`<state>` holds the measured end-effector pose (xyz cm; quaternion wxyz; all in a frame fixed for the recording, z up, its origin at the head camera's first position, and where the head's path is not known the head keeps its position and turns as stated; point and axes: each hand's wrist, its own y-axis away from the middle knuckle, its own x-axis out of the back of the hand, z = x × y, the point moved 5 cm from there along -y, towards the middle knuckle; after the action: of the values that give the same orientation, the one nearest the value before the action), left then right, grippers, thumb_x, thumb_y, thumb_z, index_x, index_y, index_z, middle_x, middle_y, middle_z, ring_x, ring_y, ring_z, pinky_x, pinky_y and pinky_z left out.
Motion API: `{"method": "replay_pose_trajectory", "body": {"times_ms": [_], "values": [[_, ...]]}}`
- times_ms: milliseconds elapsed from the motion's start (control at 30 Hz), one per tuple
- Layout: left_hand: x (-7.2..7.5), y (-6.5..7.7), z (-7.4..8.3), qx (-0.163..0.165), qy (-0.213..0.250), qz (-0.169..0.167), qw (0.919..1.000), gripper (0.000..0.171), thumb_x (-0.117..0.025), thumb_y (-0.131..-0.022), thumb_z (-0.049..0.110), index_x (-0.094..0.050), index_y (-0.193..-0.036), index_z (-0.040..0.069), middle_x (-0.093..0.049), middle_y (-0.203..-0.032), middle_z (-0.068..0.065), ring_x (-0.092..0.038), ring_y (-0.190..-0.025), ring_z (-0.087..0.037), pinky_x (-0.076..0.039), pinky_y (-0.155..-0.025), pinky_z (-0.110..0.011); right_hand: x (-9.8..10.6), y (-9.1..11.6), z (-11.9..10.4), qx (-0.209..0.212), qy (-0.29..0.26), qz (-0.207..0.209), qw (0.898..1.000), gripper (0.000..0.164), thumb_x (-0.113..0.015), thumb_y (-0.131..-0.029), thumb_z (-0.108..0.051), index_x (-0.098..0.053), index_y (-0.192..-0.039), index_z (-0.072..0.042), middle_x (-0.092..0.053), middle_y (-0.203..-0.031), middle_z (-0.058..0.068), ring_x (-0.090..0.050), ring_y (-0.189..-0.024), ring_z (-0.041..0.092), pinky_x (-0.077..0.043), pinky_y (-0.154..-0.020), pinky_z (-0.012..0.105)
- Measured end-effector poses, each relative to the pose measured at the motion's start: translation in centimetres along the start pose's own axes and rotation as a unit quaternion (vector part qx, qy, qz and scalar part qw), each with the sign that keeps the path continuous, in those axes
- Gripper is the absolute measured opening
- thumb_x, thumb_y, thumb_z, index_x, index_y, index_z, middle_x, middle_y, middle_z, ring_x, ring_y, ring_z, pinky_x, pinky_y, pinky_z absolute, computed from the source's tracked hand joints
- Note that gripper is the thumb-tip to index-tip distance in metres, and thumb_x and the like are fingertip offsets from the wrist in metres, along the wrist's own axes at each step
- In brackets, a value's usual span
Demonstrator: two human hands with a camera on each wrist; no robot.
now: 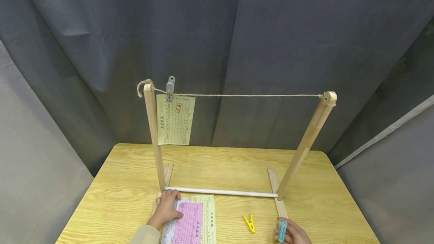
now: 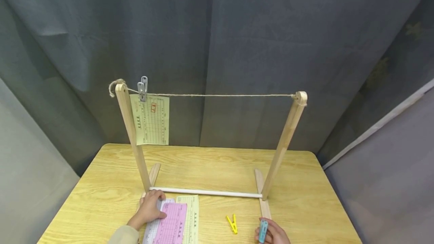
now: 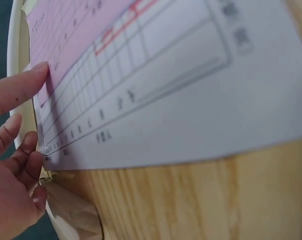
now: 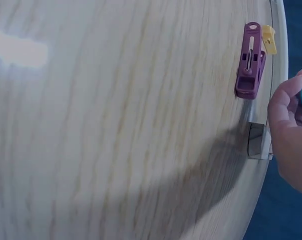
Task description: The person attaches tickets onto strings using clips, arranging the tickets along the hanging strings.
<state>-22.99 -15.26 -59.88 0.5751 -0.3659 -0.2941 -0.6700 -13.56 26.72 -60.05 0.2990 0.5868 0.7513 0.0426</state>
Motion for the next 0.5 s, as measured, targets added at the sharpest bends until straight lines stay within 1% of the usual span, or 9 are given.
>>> {"method": "replay_pose_trajectory", "body": {"times_ms": [67, 133, 233, 300, 400, 500], "values": [[0.03, 0.06, 0.03, -0.004, -0.002, -0.002, 1.0, 0.061, -0.084, -0.047, 0.017, -0.057, -0.101, 0.012, -0.053, -0.098, -0.003, -0.044, -0.095, -0.026, -0.027, -0.076, -0.044, -0.16, -0.06, -0.04, -0.009, 0.008, -0.005, 1.0, 0.035, -0.038, -0.097, -0.037, -0.055, -0.115, -0.013, -0.064, -0.092, 0.005, -0.064, -0.086, 0.019, -0.051, -0.074, 0.031], [0.08, 0.13, 0.1, -0.011, -0.006, -0.003, 0.9999, 0.062, -0.084, -0.047, 0.018, -0.059, -0.104, 0.011, -0.053, -0.099, -0.004, -0.044, -0.096, -0.027, -0.028, -0.076, -0.045, -0.3, -0.12, -0.01, -0.014, 0.02, -0.006, 1.0, 0.046, -0.035, -0.095, -0.046, -0.054, -0.116, -0.01, -0.065, -0.092, 0.003, -0.064, -0.086, 0.018, -0.051, -0.073, 0.03], [0.11, 0.23, 0.21, -0.016, -0.01, -0.005, 0.9998, 0.057, -0.084, -0.048, 0.018, -0.062, -0.1, 0.012, -0.051, -0.097, -0.002, -0.043, -0.095, -0.025, -0.028, -0.076, -0.044, -0.54, -0.25, 0.08, -0.01, 0.049, 0.001, 0.999, 0.065, -0.038, -0.09, -0.054, -0.046, -0.124, 0.0, -0.063, -0.092, 0.002, -0.063, -0.085, 0.017, -0.051, -0.072, 0.029], [0.08, 0.27, 0.22, -0.017, -0.011, -0.006, 0.9998, 0.052, -0.084, -0.048, 0.018, -0.062, -0.095, 0.013, -0.05, -0.094, -0.001, -0.042, -0.093, -0.024, -0.027, -0.076, -0.044, -0.62, -0.37, 0.23, -0.002, 0.068, 0.02, 0.997, 0.074, -0.042, -0.088, -0.056, -0.039, -0.128, 0.006, -0.063, -0.092, 0.003, -0.063, -0.084, 0.017, -0.051, -0.071, 0.028], [0.05, 0.25, 0.26, -0.019, -0.009, -0.004, 0.9998, 0.05, -0.084, -0.047, 0.018, -0.06, -0.091, 0.015, -0.049, -0.094, 0.0, -0.042, -0.093, -0.024, -0.027, -0.076, -0.044, -0.69, -0.47, 0.46, 0.004, 0.077, 0.056, 0.995, 0.077, -0.051, -0.085, -0.054, -0.038, -0.129, 0.008, -0.063, -0.091, 0.004, -0.064, -0.083, 0.017, -0.052, -0.069, 0.029], [-0.06, 0.14, 0.21, -0.017, -0.006, -0.005, 0.9998, 0.048, -0.084, -0.047, 0.017, -0.057, -0.087, 0.017, -0.047, -0.093, 0.001, -0.041, -0.093, -0.024, -0.027, -0.075, -0.043, -0.77, -0.47, 0.55, 0.01, 0.079, 0.089, 0.993, 0.072, -0.058, -0.083, -0.05, -0.043, -0.126, 0.006, -0.064, -0.09, 0.005, -0.064, -0.081, 0.02, -0.052, -0.068, 0.031]]}}
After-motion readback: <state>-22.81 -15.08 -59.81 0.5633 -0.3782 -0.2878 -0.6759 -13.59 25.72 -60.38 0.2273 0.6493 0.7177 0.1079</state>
